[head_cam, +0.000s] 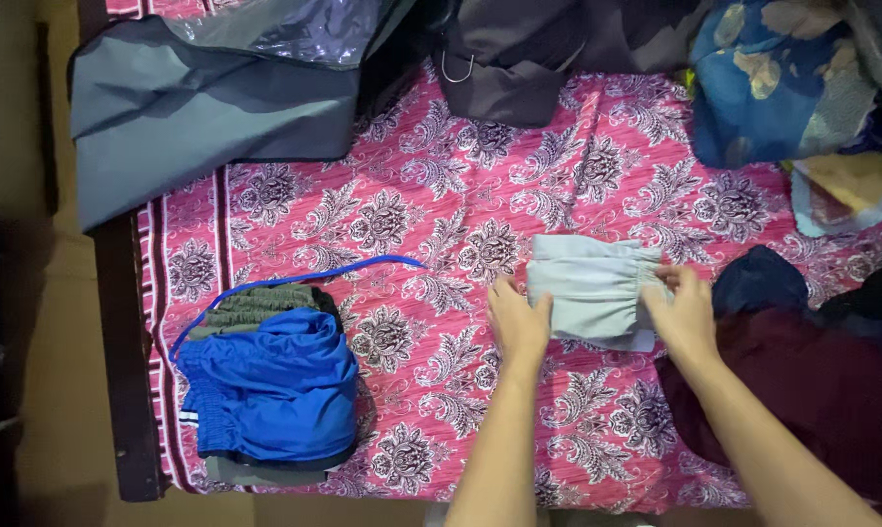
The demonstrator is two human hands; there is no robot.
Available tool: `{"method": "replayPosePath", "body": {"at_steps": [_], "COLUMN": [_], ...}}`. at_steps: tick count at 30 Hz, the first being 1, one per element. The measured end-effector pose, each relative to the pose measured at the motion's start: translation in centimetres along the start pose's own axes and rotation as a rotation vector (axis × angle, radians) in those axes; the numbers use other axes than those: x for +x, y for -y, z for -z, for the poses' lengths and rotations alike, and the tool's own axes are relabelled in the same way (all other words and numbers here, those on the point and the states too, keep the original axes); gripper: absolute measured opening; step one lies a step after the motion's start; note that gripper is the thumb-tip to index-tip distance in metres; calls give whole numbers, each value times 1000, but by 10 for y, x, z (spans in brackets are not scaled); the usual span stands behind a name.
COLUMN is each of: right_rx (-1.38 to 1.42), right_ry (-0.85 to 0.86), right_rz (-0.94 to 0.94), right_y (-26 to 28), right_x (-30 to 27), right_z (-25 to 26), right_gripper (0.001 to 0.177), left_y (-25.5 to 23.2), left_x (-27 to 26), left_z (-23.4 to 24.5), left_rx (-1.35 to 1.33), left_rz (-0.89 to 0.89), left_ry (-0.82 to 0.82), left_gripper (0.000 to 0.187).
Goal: The person folds several items of clothing including shorts, pants, and a tracksuit on a bed, placing them one by one into a pile.
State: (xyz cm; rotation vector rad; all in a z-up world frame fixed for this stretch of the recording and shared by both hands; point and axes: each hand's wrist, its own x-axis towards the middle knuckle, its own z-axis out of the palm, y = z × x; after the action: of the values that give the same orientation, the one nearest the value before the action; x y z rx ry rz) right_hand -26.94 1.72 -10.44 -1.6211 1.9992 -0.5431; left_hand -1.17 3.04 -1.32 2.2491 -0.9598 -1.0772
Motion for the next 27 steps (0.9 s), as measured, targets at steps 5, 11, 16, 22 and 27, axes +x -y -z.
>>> {"method": "replayPosePath", "body": {"at_steps": [5,11,16,22,27], "right_rx": [54,636,1014,832,881], "right_ry": [26,450,641,636,774], "right_rz": [-285,-636,-919,-665,-421], "right_y": [-9,20,62,180,303], "right_x": [-9,-18,-29,-43,-80], "right_z": [-10,19,18,0,-36], "right_gripper": [84,58,40,59,71], "left_y": [18,23,15,35,75], "left_x": [14,12,-3,-18,-26], "left_z": [-28,-22,40,139,250], "left_rx": [-79,-130,-343,-557,-459], "left_rz": [141,-183,-116,-137,-75], "left_ry": [167,120,251,28,-288], "left_gripper": [70,57,53,48,48]}}
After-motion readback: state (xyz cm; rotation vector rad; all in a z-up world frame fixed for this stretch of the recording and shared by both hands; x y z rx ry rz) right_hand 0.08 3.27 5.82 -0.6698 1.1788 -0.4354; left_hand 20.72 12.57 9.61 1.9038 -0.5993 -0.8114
